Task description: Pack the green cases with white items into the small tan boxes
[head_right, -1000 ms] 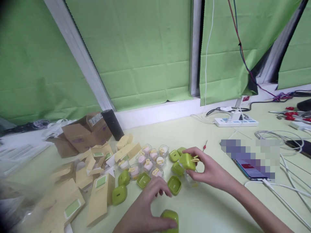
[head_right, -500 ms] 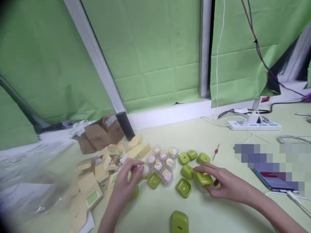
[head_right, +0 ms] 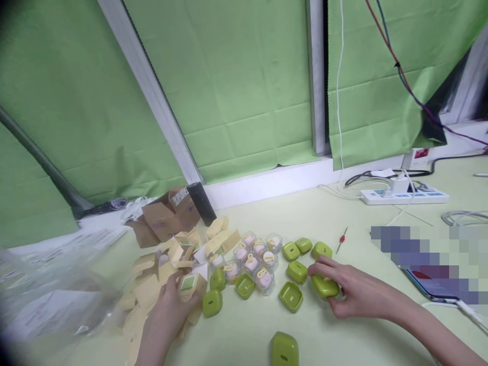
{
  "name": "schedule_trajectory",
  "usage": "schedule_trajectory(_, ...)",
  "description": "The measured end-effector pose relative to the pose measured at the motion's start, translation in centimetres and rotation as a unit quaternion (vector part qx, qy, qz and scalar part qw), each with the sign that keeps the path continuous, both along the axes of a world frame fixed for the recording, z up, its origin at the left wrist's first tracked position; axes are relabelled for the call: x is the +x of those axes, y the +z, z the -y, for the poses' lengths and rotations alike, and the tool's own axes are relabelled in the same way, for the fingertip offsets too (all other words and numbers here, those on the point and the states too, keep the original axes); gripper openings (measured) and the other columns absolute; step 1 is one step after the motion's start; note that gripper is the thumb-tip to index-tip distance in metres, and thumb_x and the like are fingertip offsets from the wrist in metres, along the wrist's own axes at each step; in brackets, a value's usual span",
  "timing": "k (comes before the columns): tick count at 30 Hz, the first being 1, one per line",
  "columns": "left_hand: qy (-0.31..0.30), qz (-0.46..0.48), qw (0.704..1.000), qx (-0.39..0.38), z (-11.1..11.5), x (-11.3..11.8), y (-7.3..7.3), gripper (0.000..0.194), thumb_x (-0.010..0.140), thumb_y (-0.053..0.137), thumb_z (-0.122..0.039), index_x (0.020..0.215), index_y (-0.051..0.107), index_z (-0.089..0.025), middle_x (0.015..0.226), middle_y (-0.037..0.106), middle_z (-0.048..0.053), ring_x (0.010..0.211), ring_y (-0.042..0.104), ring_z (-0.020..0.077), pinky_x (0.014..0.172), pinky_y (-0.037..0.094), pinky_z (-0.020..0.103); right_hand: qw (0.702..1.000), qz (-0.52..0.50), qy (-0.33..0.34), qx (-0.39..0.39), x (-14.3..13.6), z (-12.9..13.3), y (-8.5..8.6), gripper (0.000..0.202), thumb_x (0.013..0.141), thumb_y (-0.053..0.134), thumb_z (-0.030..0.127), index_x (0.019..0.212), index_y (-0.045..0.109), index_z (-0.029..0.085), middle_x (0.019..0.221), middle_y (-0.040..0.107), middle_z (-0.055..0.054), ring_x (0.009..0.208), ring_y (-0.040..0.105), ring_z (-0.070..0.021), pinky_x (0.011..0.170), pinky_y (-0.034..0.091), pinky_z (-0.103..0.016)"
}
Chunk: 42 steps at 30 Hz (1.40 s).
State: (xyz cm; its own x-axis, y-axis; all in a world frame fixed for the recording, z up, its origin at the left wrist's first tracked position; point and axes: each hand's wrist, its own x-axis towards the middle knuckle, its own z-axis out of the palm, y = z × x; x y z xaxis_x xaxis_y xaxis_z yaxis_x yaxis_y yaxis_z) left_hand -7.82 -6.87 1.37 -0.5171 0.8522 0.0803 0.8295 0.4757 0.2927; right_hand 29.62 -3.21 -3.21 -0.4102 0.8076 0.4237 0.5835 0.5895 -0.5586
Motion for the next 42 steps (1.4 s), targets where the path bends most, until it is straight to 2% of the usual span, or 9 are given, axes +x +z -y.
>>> schedule_trajectory(5, 0.053, -0.011, 0.995, 0.086, 0.9, 1.5, 1.6, 0.056, 0.076, 0.044, -0.042, 0.128, 0.03, -0.027, 0.131, 0.04, 0.011, 0.087, 0.062, 0.029, 0.061, 0.048, 0.039, 0.99, 0.11, 0.047, -0.073, 0.0, -0.1, 0.1, 0.053, 0.058, 0.052, 0.01, 0.107, 0.055, 0.03, 0.095, 0.058, -0.002, 0.069, 0.062, -0.0202, 0.059, 0.048, -0.027)
schedule_trajectory(12, 0.004, -0.007, 0.985, 0.173, 1.4, 2.8, 1.6, 0.044, 0.075, 0.047, -0.036, 0.117, 0.047, -0.023, 0.136, 0.032, 0.012, 0.109, 0.051, 0.0331, 0.073, 0.049, 0.044, 0.991, 0.117, 0.03, -0.056, 0.4, 0.0, -0.1, 0.054, 0.056, 0.05, 0.008, 0.106, 0.052, 0.028, 0.097, 0.056, -0.003, 0.071, 0.061, -0.0209, 0.061, 0.048, -0.029)
schedule_trajectory(15, -0.048, 0.049, 0.95, 0.306, 2.6, 3.7, 2.2, 0.054, 0.072, 0.051, -0.033, 0.125, 0.042, -0.026, 0.137, 0.031, 0.011, 0.118, 0.042, 0.032, 0.085, 0.045, 0.046, 0.99, 0.127, 0.023, -0.056, 0.4, 0.1, -0.1, 0.055, 0.055, 0.048, 0.008, 0.106, 0.051, 0.028, 0.101, 0.054, -0.004, 0.07, 0.061, -0.02, 0.059, 0.047, -0.028)
schedule_trajectory(18, -0.12, 0.24, 0.882, 0.387, 3.1, 5.3, 3.0, 0.062, 0.069, 0.053, -0.028, 0.129, 0.037, -0.028, 0.131, 0.042, 0.008, 0.116, 0.044, 0.0284, 0.085, 0.045, 0.04, 0.991, 0.124, 0.024, -0.052, 0.4, 0.0, -0.1, 0.052, 0.055, 0.048, 0.009, 0.104, 0.051, 0.027, 0.098, 0.055, -0.003, 0.071, 0.061, -0.0197, 0.059, 0.047, -0.028)
schedule_trajectory(23, -0.191, 0.579, 0.728, 0.313, 0.5, 8.9, 3.3, 0.066, 0.064, 0.056, -0.025, 0.127, 0.037, -0.026, 0.113, 0.058, 0.007, 0.101, 0.055, 0.0254, 0.079, 0.047, 0.034, 0.994, 0.106, 0.004, -0.011, 0.6, -0.3, 0.3, 0.044, 0.058, 0.051, 0.013, 0.1, 0.053, 0.027, 0.096, 0.061, -0.003, 0.081, 0.062, -0.0242, 0.071, 0.048, -0.034)
schedule_trajectory(26, -0.186, 0.667, 0.677, 0.248, -1.1, 10.6, 2.9, 0.069, 0.067, 0.058, -0.029, 0.131, 0.033, -0.029, 0.11, 0.061, 0.006, 0.097, 0.058, 0.0246, 0.082, 0.045, 0.037, 0.993, 0.116, 0.009, -0.016, 0.4, -0.2, 0.6, 0.046, 0.058, 0.052, 0.013, 0.102, 0.054, 0.027, 0.096, 0.062, -0.003, 0.083, 0.061, -0.0254, 0.072, 0.047, -0.035)
schedule_trajectory(31, -0.206, 0.729, 0.631, 0.167, -2.0, 11.3, 0.5, 0.069, 0.072, 0.06, -0.032, 0.134, 0.03, -0.028, 0.117, 0.059, 0.008, 0.099, 0.058, 0.0248, 0.084, 0.044, 0.037, 0.991, 0.12, 0.025, -0.049, -0.3, 0.2, 0.3, 0.046, 0.066, 0.055, 0.018, 0.11, 0.055, 0.028, 0.105, 0.062, -0.004, 0.097, 0.058, -0.0272, 0.083, 0.046, -0.039)
schedule_trajectory(36, -0.217, 0.755, 0.601, 0.15, -2.0, 11.2, -2.4, 0.065, 0.072, 0.061, -0.031, 0.131, 0.034, -0.027, 0.123, 0.057, 0.008, 0.107, 0.054, 0.0271, 0.085, 0.043, 0.037, 0.994, 0.068, 0.009, -0.079, -0.5, 0.3, -0.7, 0.043, 0.077, 0.053, 0.026, 0.119, 0.05, 0.029, 0.12, 0.055, -0.006, 0.116, 0.048, -0.0279, 0.096, 0.04, -0.042)
schedule_trajectory(42, -0.191, 0.776, 0.578, 0.167, -1.8, 11.3, -3.3, 0.06, 0.07, 0.063, -0.031, 0.127, 0.041, -0.027, 0.117, 0.06, 0.006, 0.105, 0.055, 0.0263, 0.085, 0.042, 0.035, 0.994, 0.014, -0.031, -0.106, -0.9, 0.6, -0.8, 0.032, 0.082, 0.048, 0.03, 0.113, 0.051, 0.025, 0.118, 0.055, -0.007, 0.111, 0.05, -0.0279, 0.094, 0.04, -0.044)
